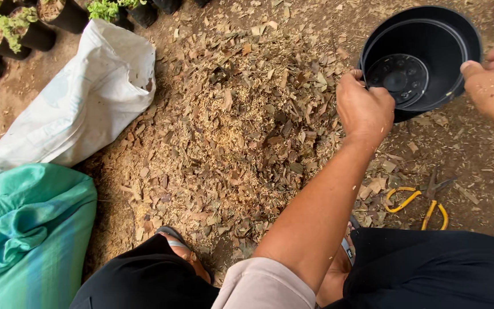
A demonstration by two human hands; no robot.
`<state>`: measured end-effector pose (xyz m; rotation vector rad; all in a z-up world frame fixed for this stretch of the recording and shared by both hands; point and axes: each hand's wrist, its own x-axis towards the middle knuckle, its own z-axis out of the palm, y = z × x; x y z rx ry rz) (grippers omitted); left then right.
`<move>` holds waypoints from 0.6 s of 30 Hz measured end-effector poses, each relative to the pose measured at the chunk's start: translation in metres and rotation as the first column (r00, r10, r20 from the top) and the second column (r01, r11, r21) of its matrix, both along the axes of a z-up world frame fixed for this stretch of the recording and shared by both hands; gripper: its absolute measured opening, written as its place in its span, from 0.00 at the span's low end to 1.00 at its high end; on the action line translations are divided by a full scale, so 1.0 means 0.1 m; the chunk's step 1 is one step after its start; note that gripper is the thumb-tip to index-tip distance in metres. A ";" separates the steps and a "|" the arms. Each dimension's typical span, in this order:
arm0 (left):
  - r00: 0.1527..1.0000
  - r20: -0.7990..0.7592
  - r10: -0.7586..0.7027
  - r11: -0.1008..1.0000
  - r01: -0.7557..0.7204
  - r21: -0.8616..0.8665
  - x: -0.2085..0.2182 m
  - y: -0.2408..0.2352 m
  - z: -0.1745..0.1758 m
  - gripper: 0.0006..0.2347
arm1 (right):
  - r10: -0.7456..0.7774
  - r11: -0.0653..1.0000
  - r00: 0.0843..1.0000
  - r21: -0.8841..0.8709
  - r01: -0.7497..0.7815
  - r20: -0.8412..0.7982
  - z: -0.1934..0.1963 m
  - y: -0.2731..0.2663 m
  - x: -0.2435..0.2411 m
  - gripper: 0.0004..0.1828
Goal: The person sits on the ground and repeatedly mixes a pile of wood chips and sawdust with both hands. They gather, lift, and turn the material to blend it, occasionally shifting their position. A stack of black pots and a pair of yellow-handled shears are visible nearby.
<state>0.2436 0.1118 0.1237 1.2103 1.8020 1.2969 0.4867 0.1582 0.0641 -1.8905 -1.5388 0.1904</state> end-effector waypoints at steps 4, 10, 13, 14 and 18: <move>0.998 -0.046 -0.043 0.998 0.041 -0.056 -0.06 0.00 0.06 0.18 | 0.063 0.998 0.997 0.006 -0.063 0.052 -0.18 0.04 0.10 0.18; 0.982 0.062 -0.180 0.983 0.176 0.059 -0.14 0.03 0.38 0.24 | 0.078 0.970 0.997 0.234 -0.070 -0.026 -0.27 0.20 0.24 0.11; 0.981 0.068 -0.183 0.936 0.153 0.316 -0.20 0.08 0.55 0.26 | 0.078 0.960 0.992 0.276 -0.048 -0.096 -0.03 0.28 0.11 0.10; 0.971 0.113 -0.208 0.950 0.174 0.259 -0.27 0.13 0.61 0.27 | 0.076 0.963 0.986 0.269 -0.033 -0.150 0.12 0.28 0.03 0.10; 0.917 0.284 -0.281 0.930 0.188 0.315 -0.71 0.35 0.73 0.26 | 0.191 0.944 0.929 0.320 -0.085 -0.317 0.82 -0.05 -0.26 0.15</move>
